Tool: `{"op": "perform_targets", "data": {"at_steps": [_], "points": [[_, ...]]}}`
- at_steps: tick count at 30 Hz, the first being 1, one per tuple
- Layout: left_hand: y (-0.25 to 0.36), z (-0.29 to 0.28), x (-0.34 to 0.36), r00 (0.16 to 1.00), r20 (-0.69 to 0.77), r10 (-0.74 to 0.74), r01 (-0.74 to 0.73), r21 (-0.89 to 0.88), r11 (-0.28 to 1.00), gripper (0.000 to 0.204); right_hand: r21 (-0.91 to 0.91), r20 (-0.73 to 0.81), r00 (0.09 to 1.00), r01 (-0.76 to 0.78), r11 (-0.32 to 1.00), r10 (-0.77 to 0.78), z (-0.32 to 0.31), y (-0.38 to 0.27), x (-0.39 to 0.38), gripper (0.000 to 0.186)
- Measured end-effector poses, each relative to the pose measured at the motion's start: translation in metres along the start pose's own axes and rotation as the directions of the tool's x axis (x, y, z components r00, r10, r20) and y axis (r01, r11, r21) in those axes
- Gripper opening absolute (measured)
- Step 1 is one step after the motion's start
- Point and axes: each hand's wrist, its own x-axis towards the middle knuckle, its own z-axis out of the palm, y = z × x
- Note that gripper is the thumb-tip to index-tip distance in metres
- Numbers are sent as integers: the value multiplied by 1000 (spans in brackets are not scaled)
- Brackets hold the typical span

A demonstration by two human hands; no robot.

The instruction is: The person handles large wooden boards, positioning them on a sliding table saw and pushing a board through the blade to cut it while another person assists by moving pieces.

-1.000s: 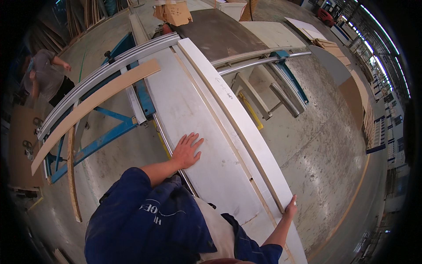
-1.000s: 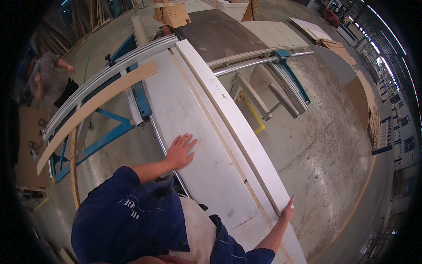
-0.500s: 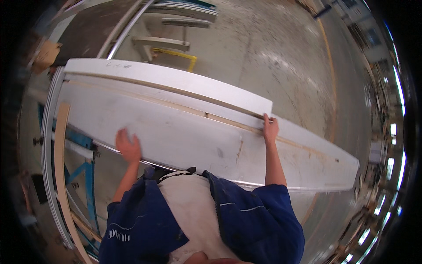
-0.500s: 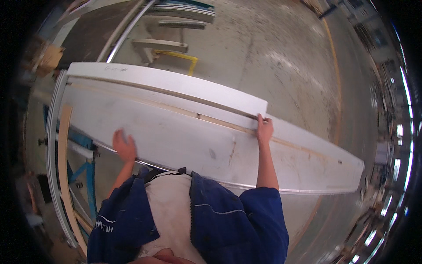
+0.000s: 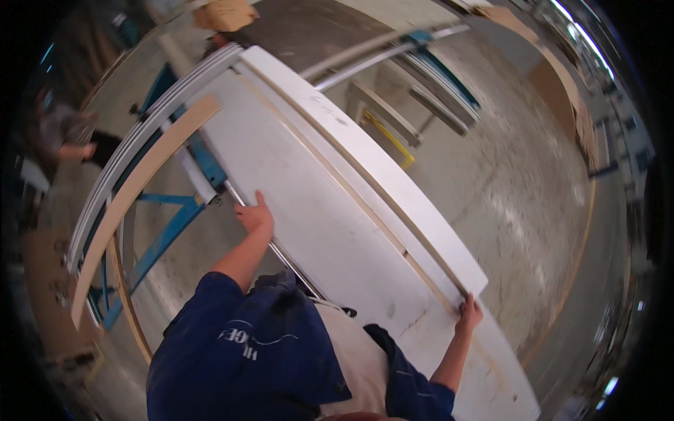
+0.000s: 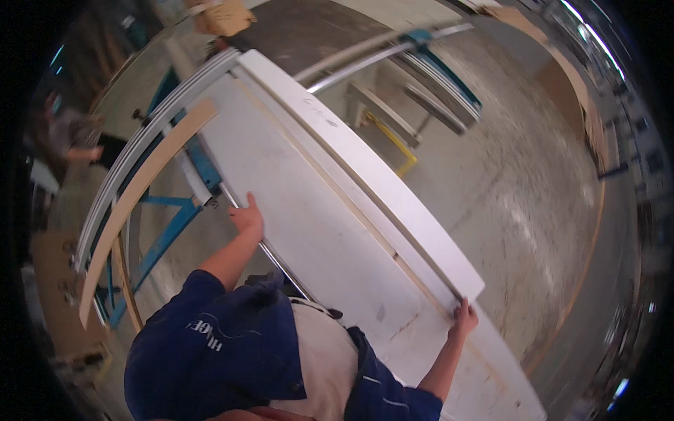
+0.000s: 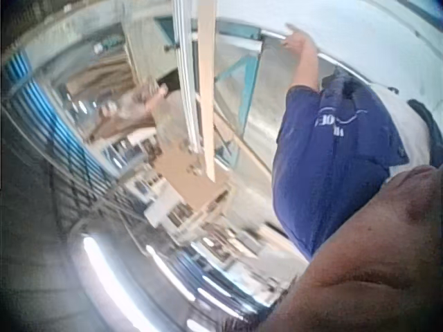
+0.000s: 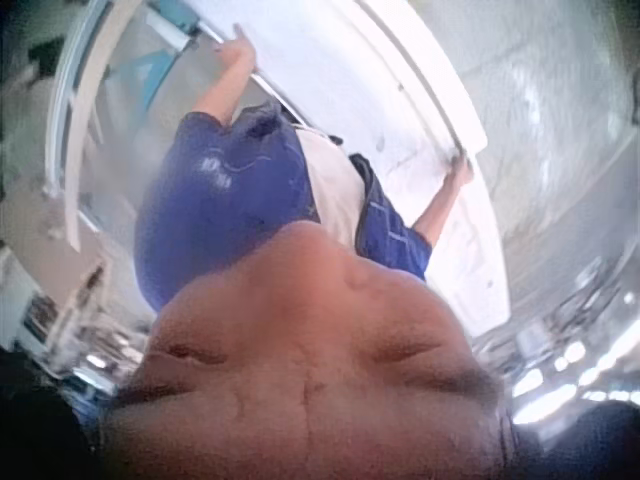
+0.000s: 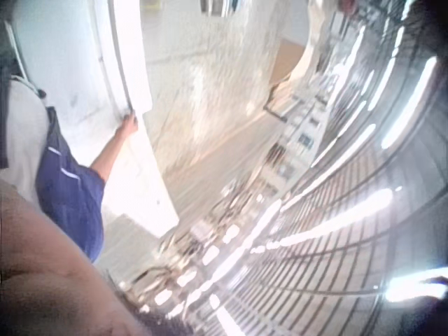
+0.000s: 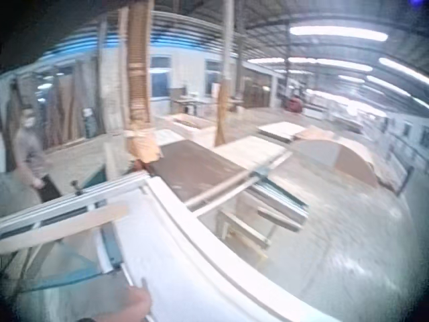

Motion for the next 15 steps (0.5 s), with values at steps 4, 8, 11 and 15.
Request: {"op": "perform_targets", "data": {"at_steps": [4, 8, 11, 15], "points": [[12, -17, -9, 995, 85, -52, 54, -24, 998, 92, 103, 62, 994, 80, 991, -87, -5, 11, -1, 31], [18, -29, -15, 998, 63, 5, -1, -67, 998, 92, -33, 127, 992, -4, 999, 9, -16, 14, 13, 34], [16, -29, -15, 997, 73, 0, 7, -89, 996, 91, -334, 217, 967, -53, 941, 131, -32, -4, 33, 37], [15, -25, -11, 999, 26, 22, -21, -44, 999, 90, -634, 480, 857, 189, 750, 189, -44, -28, 54, 45]]}}
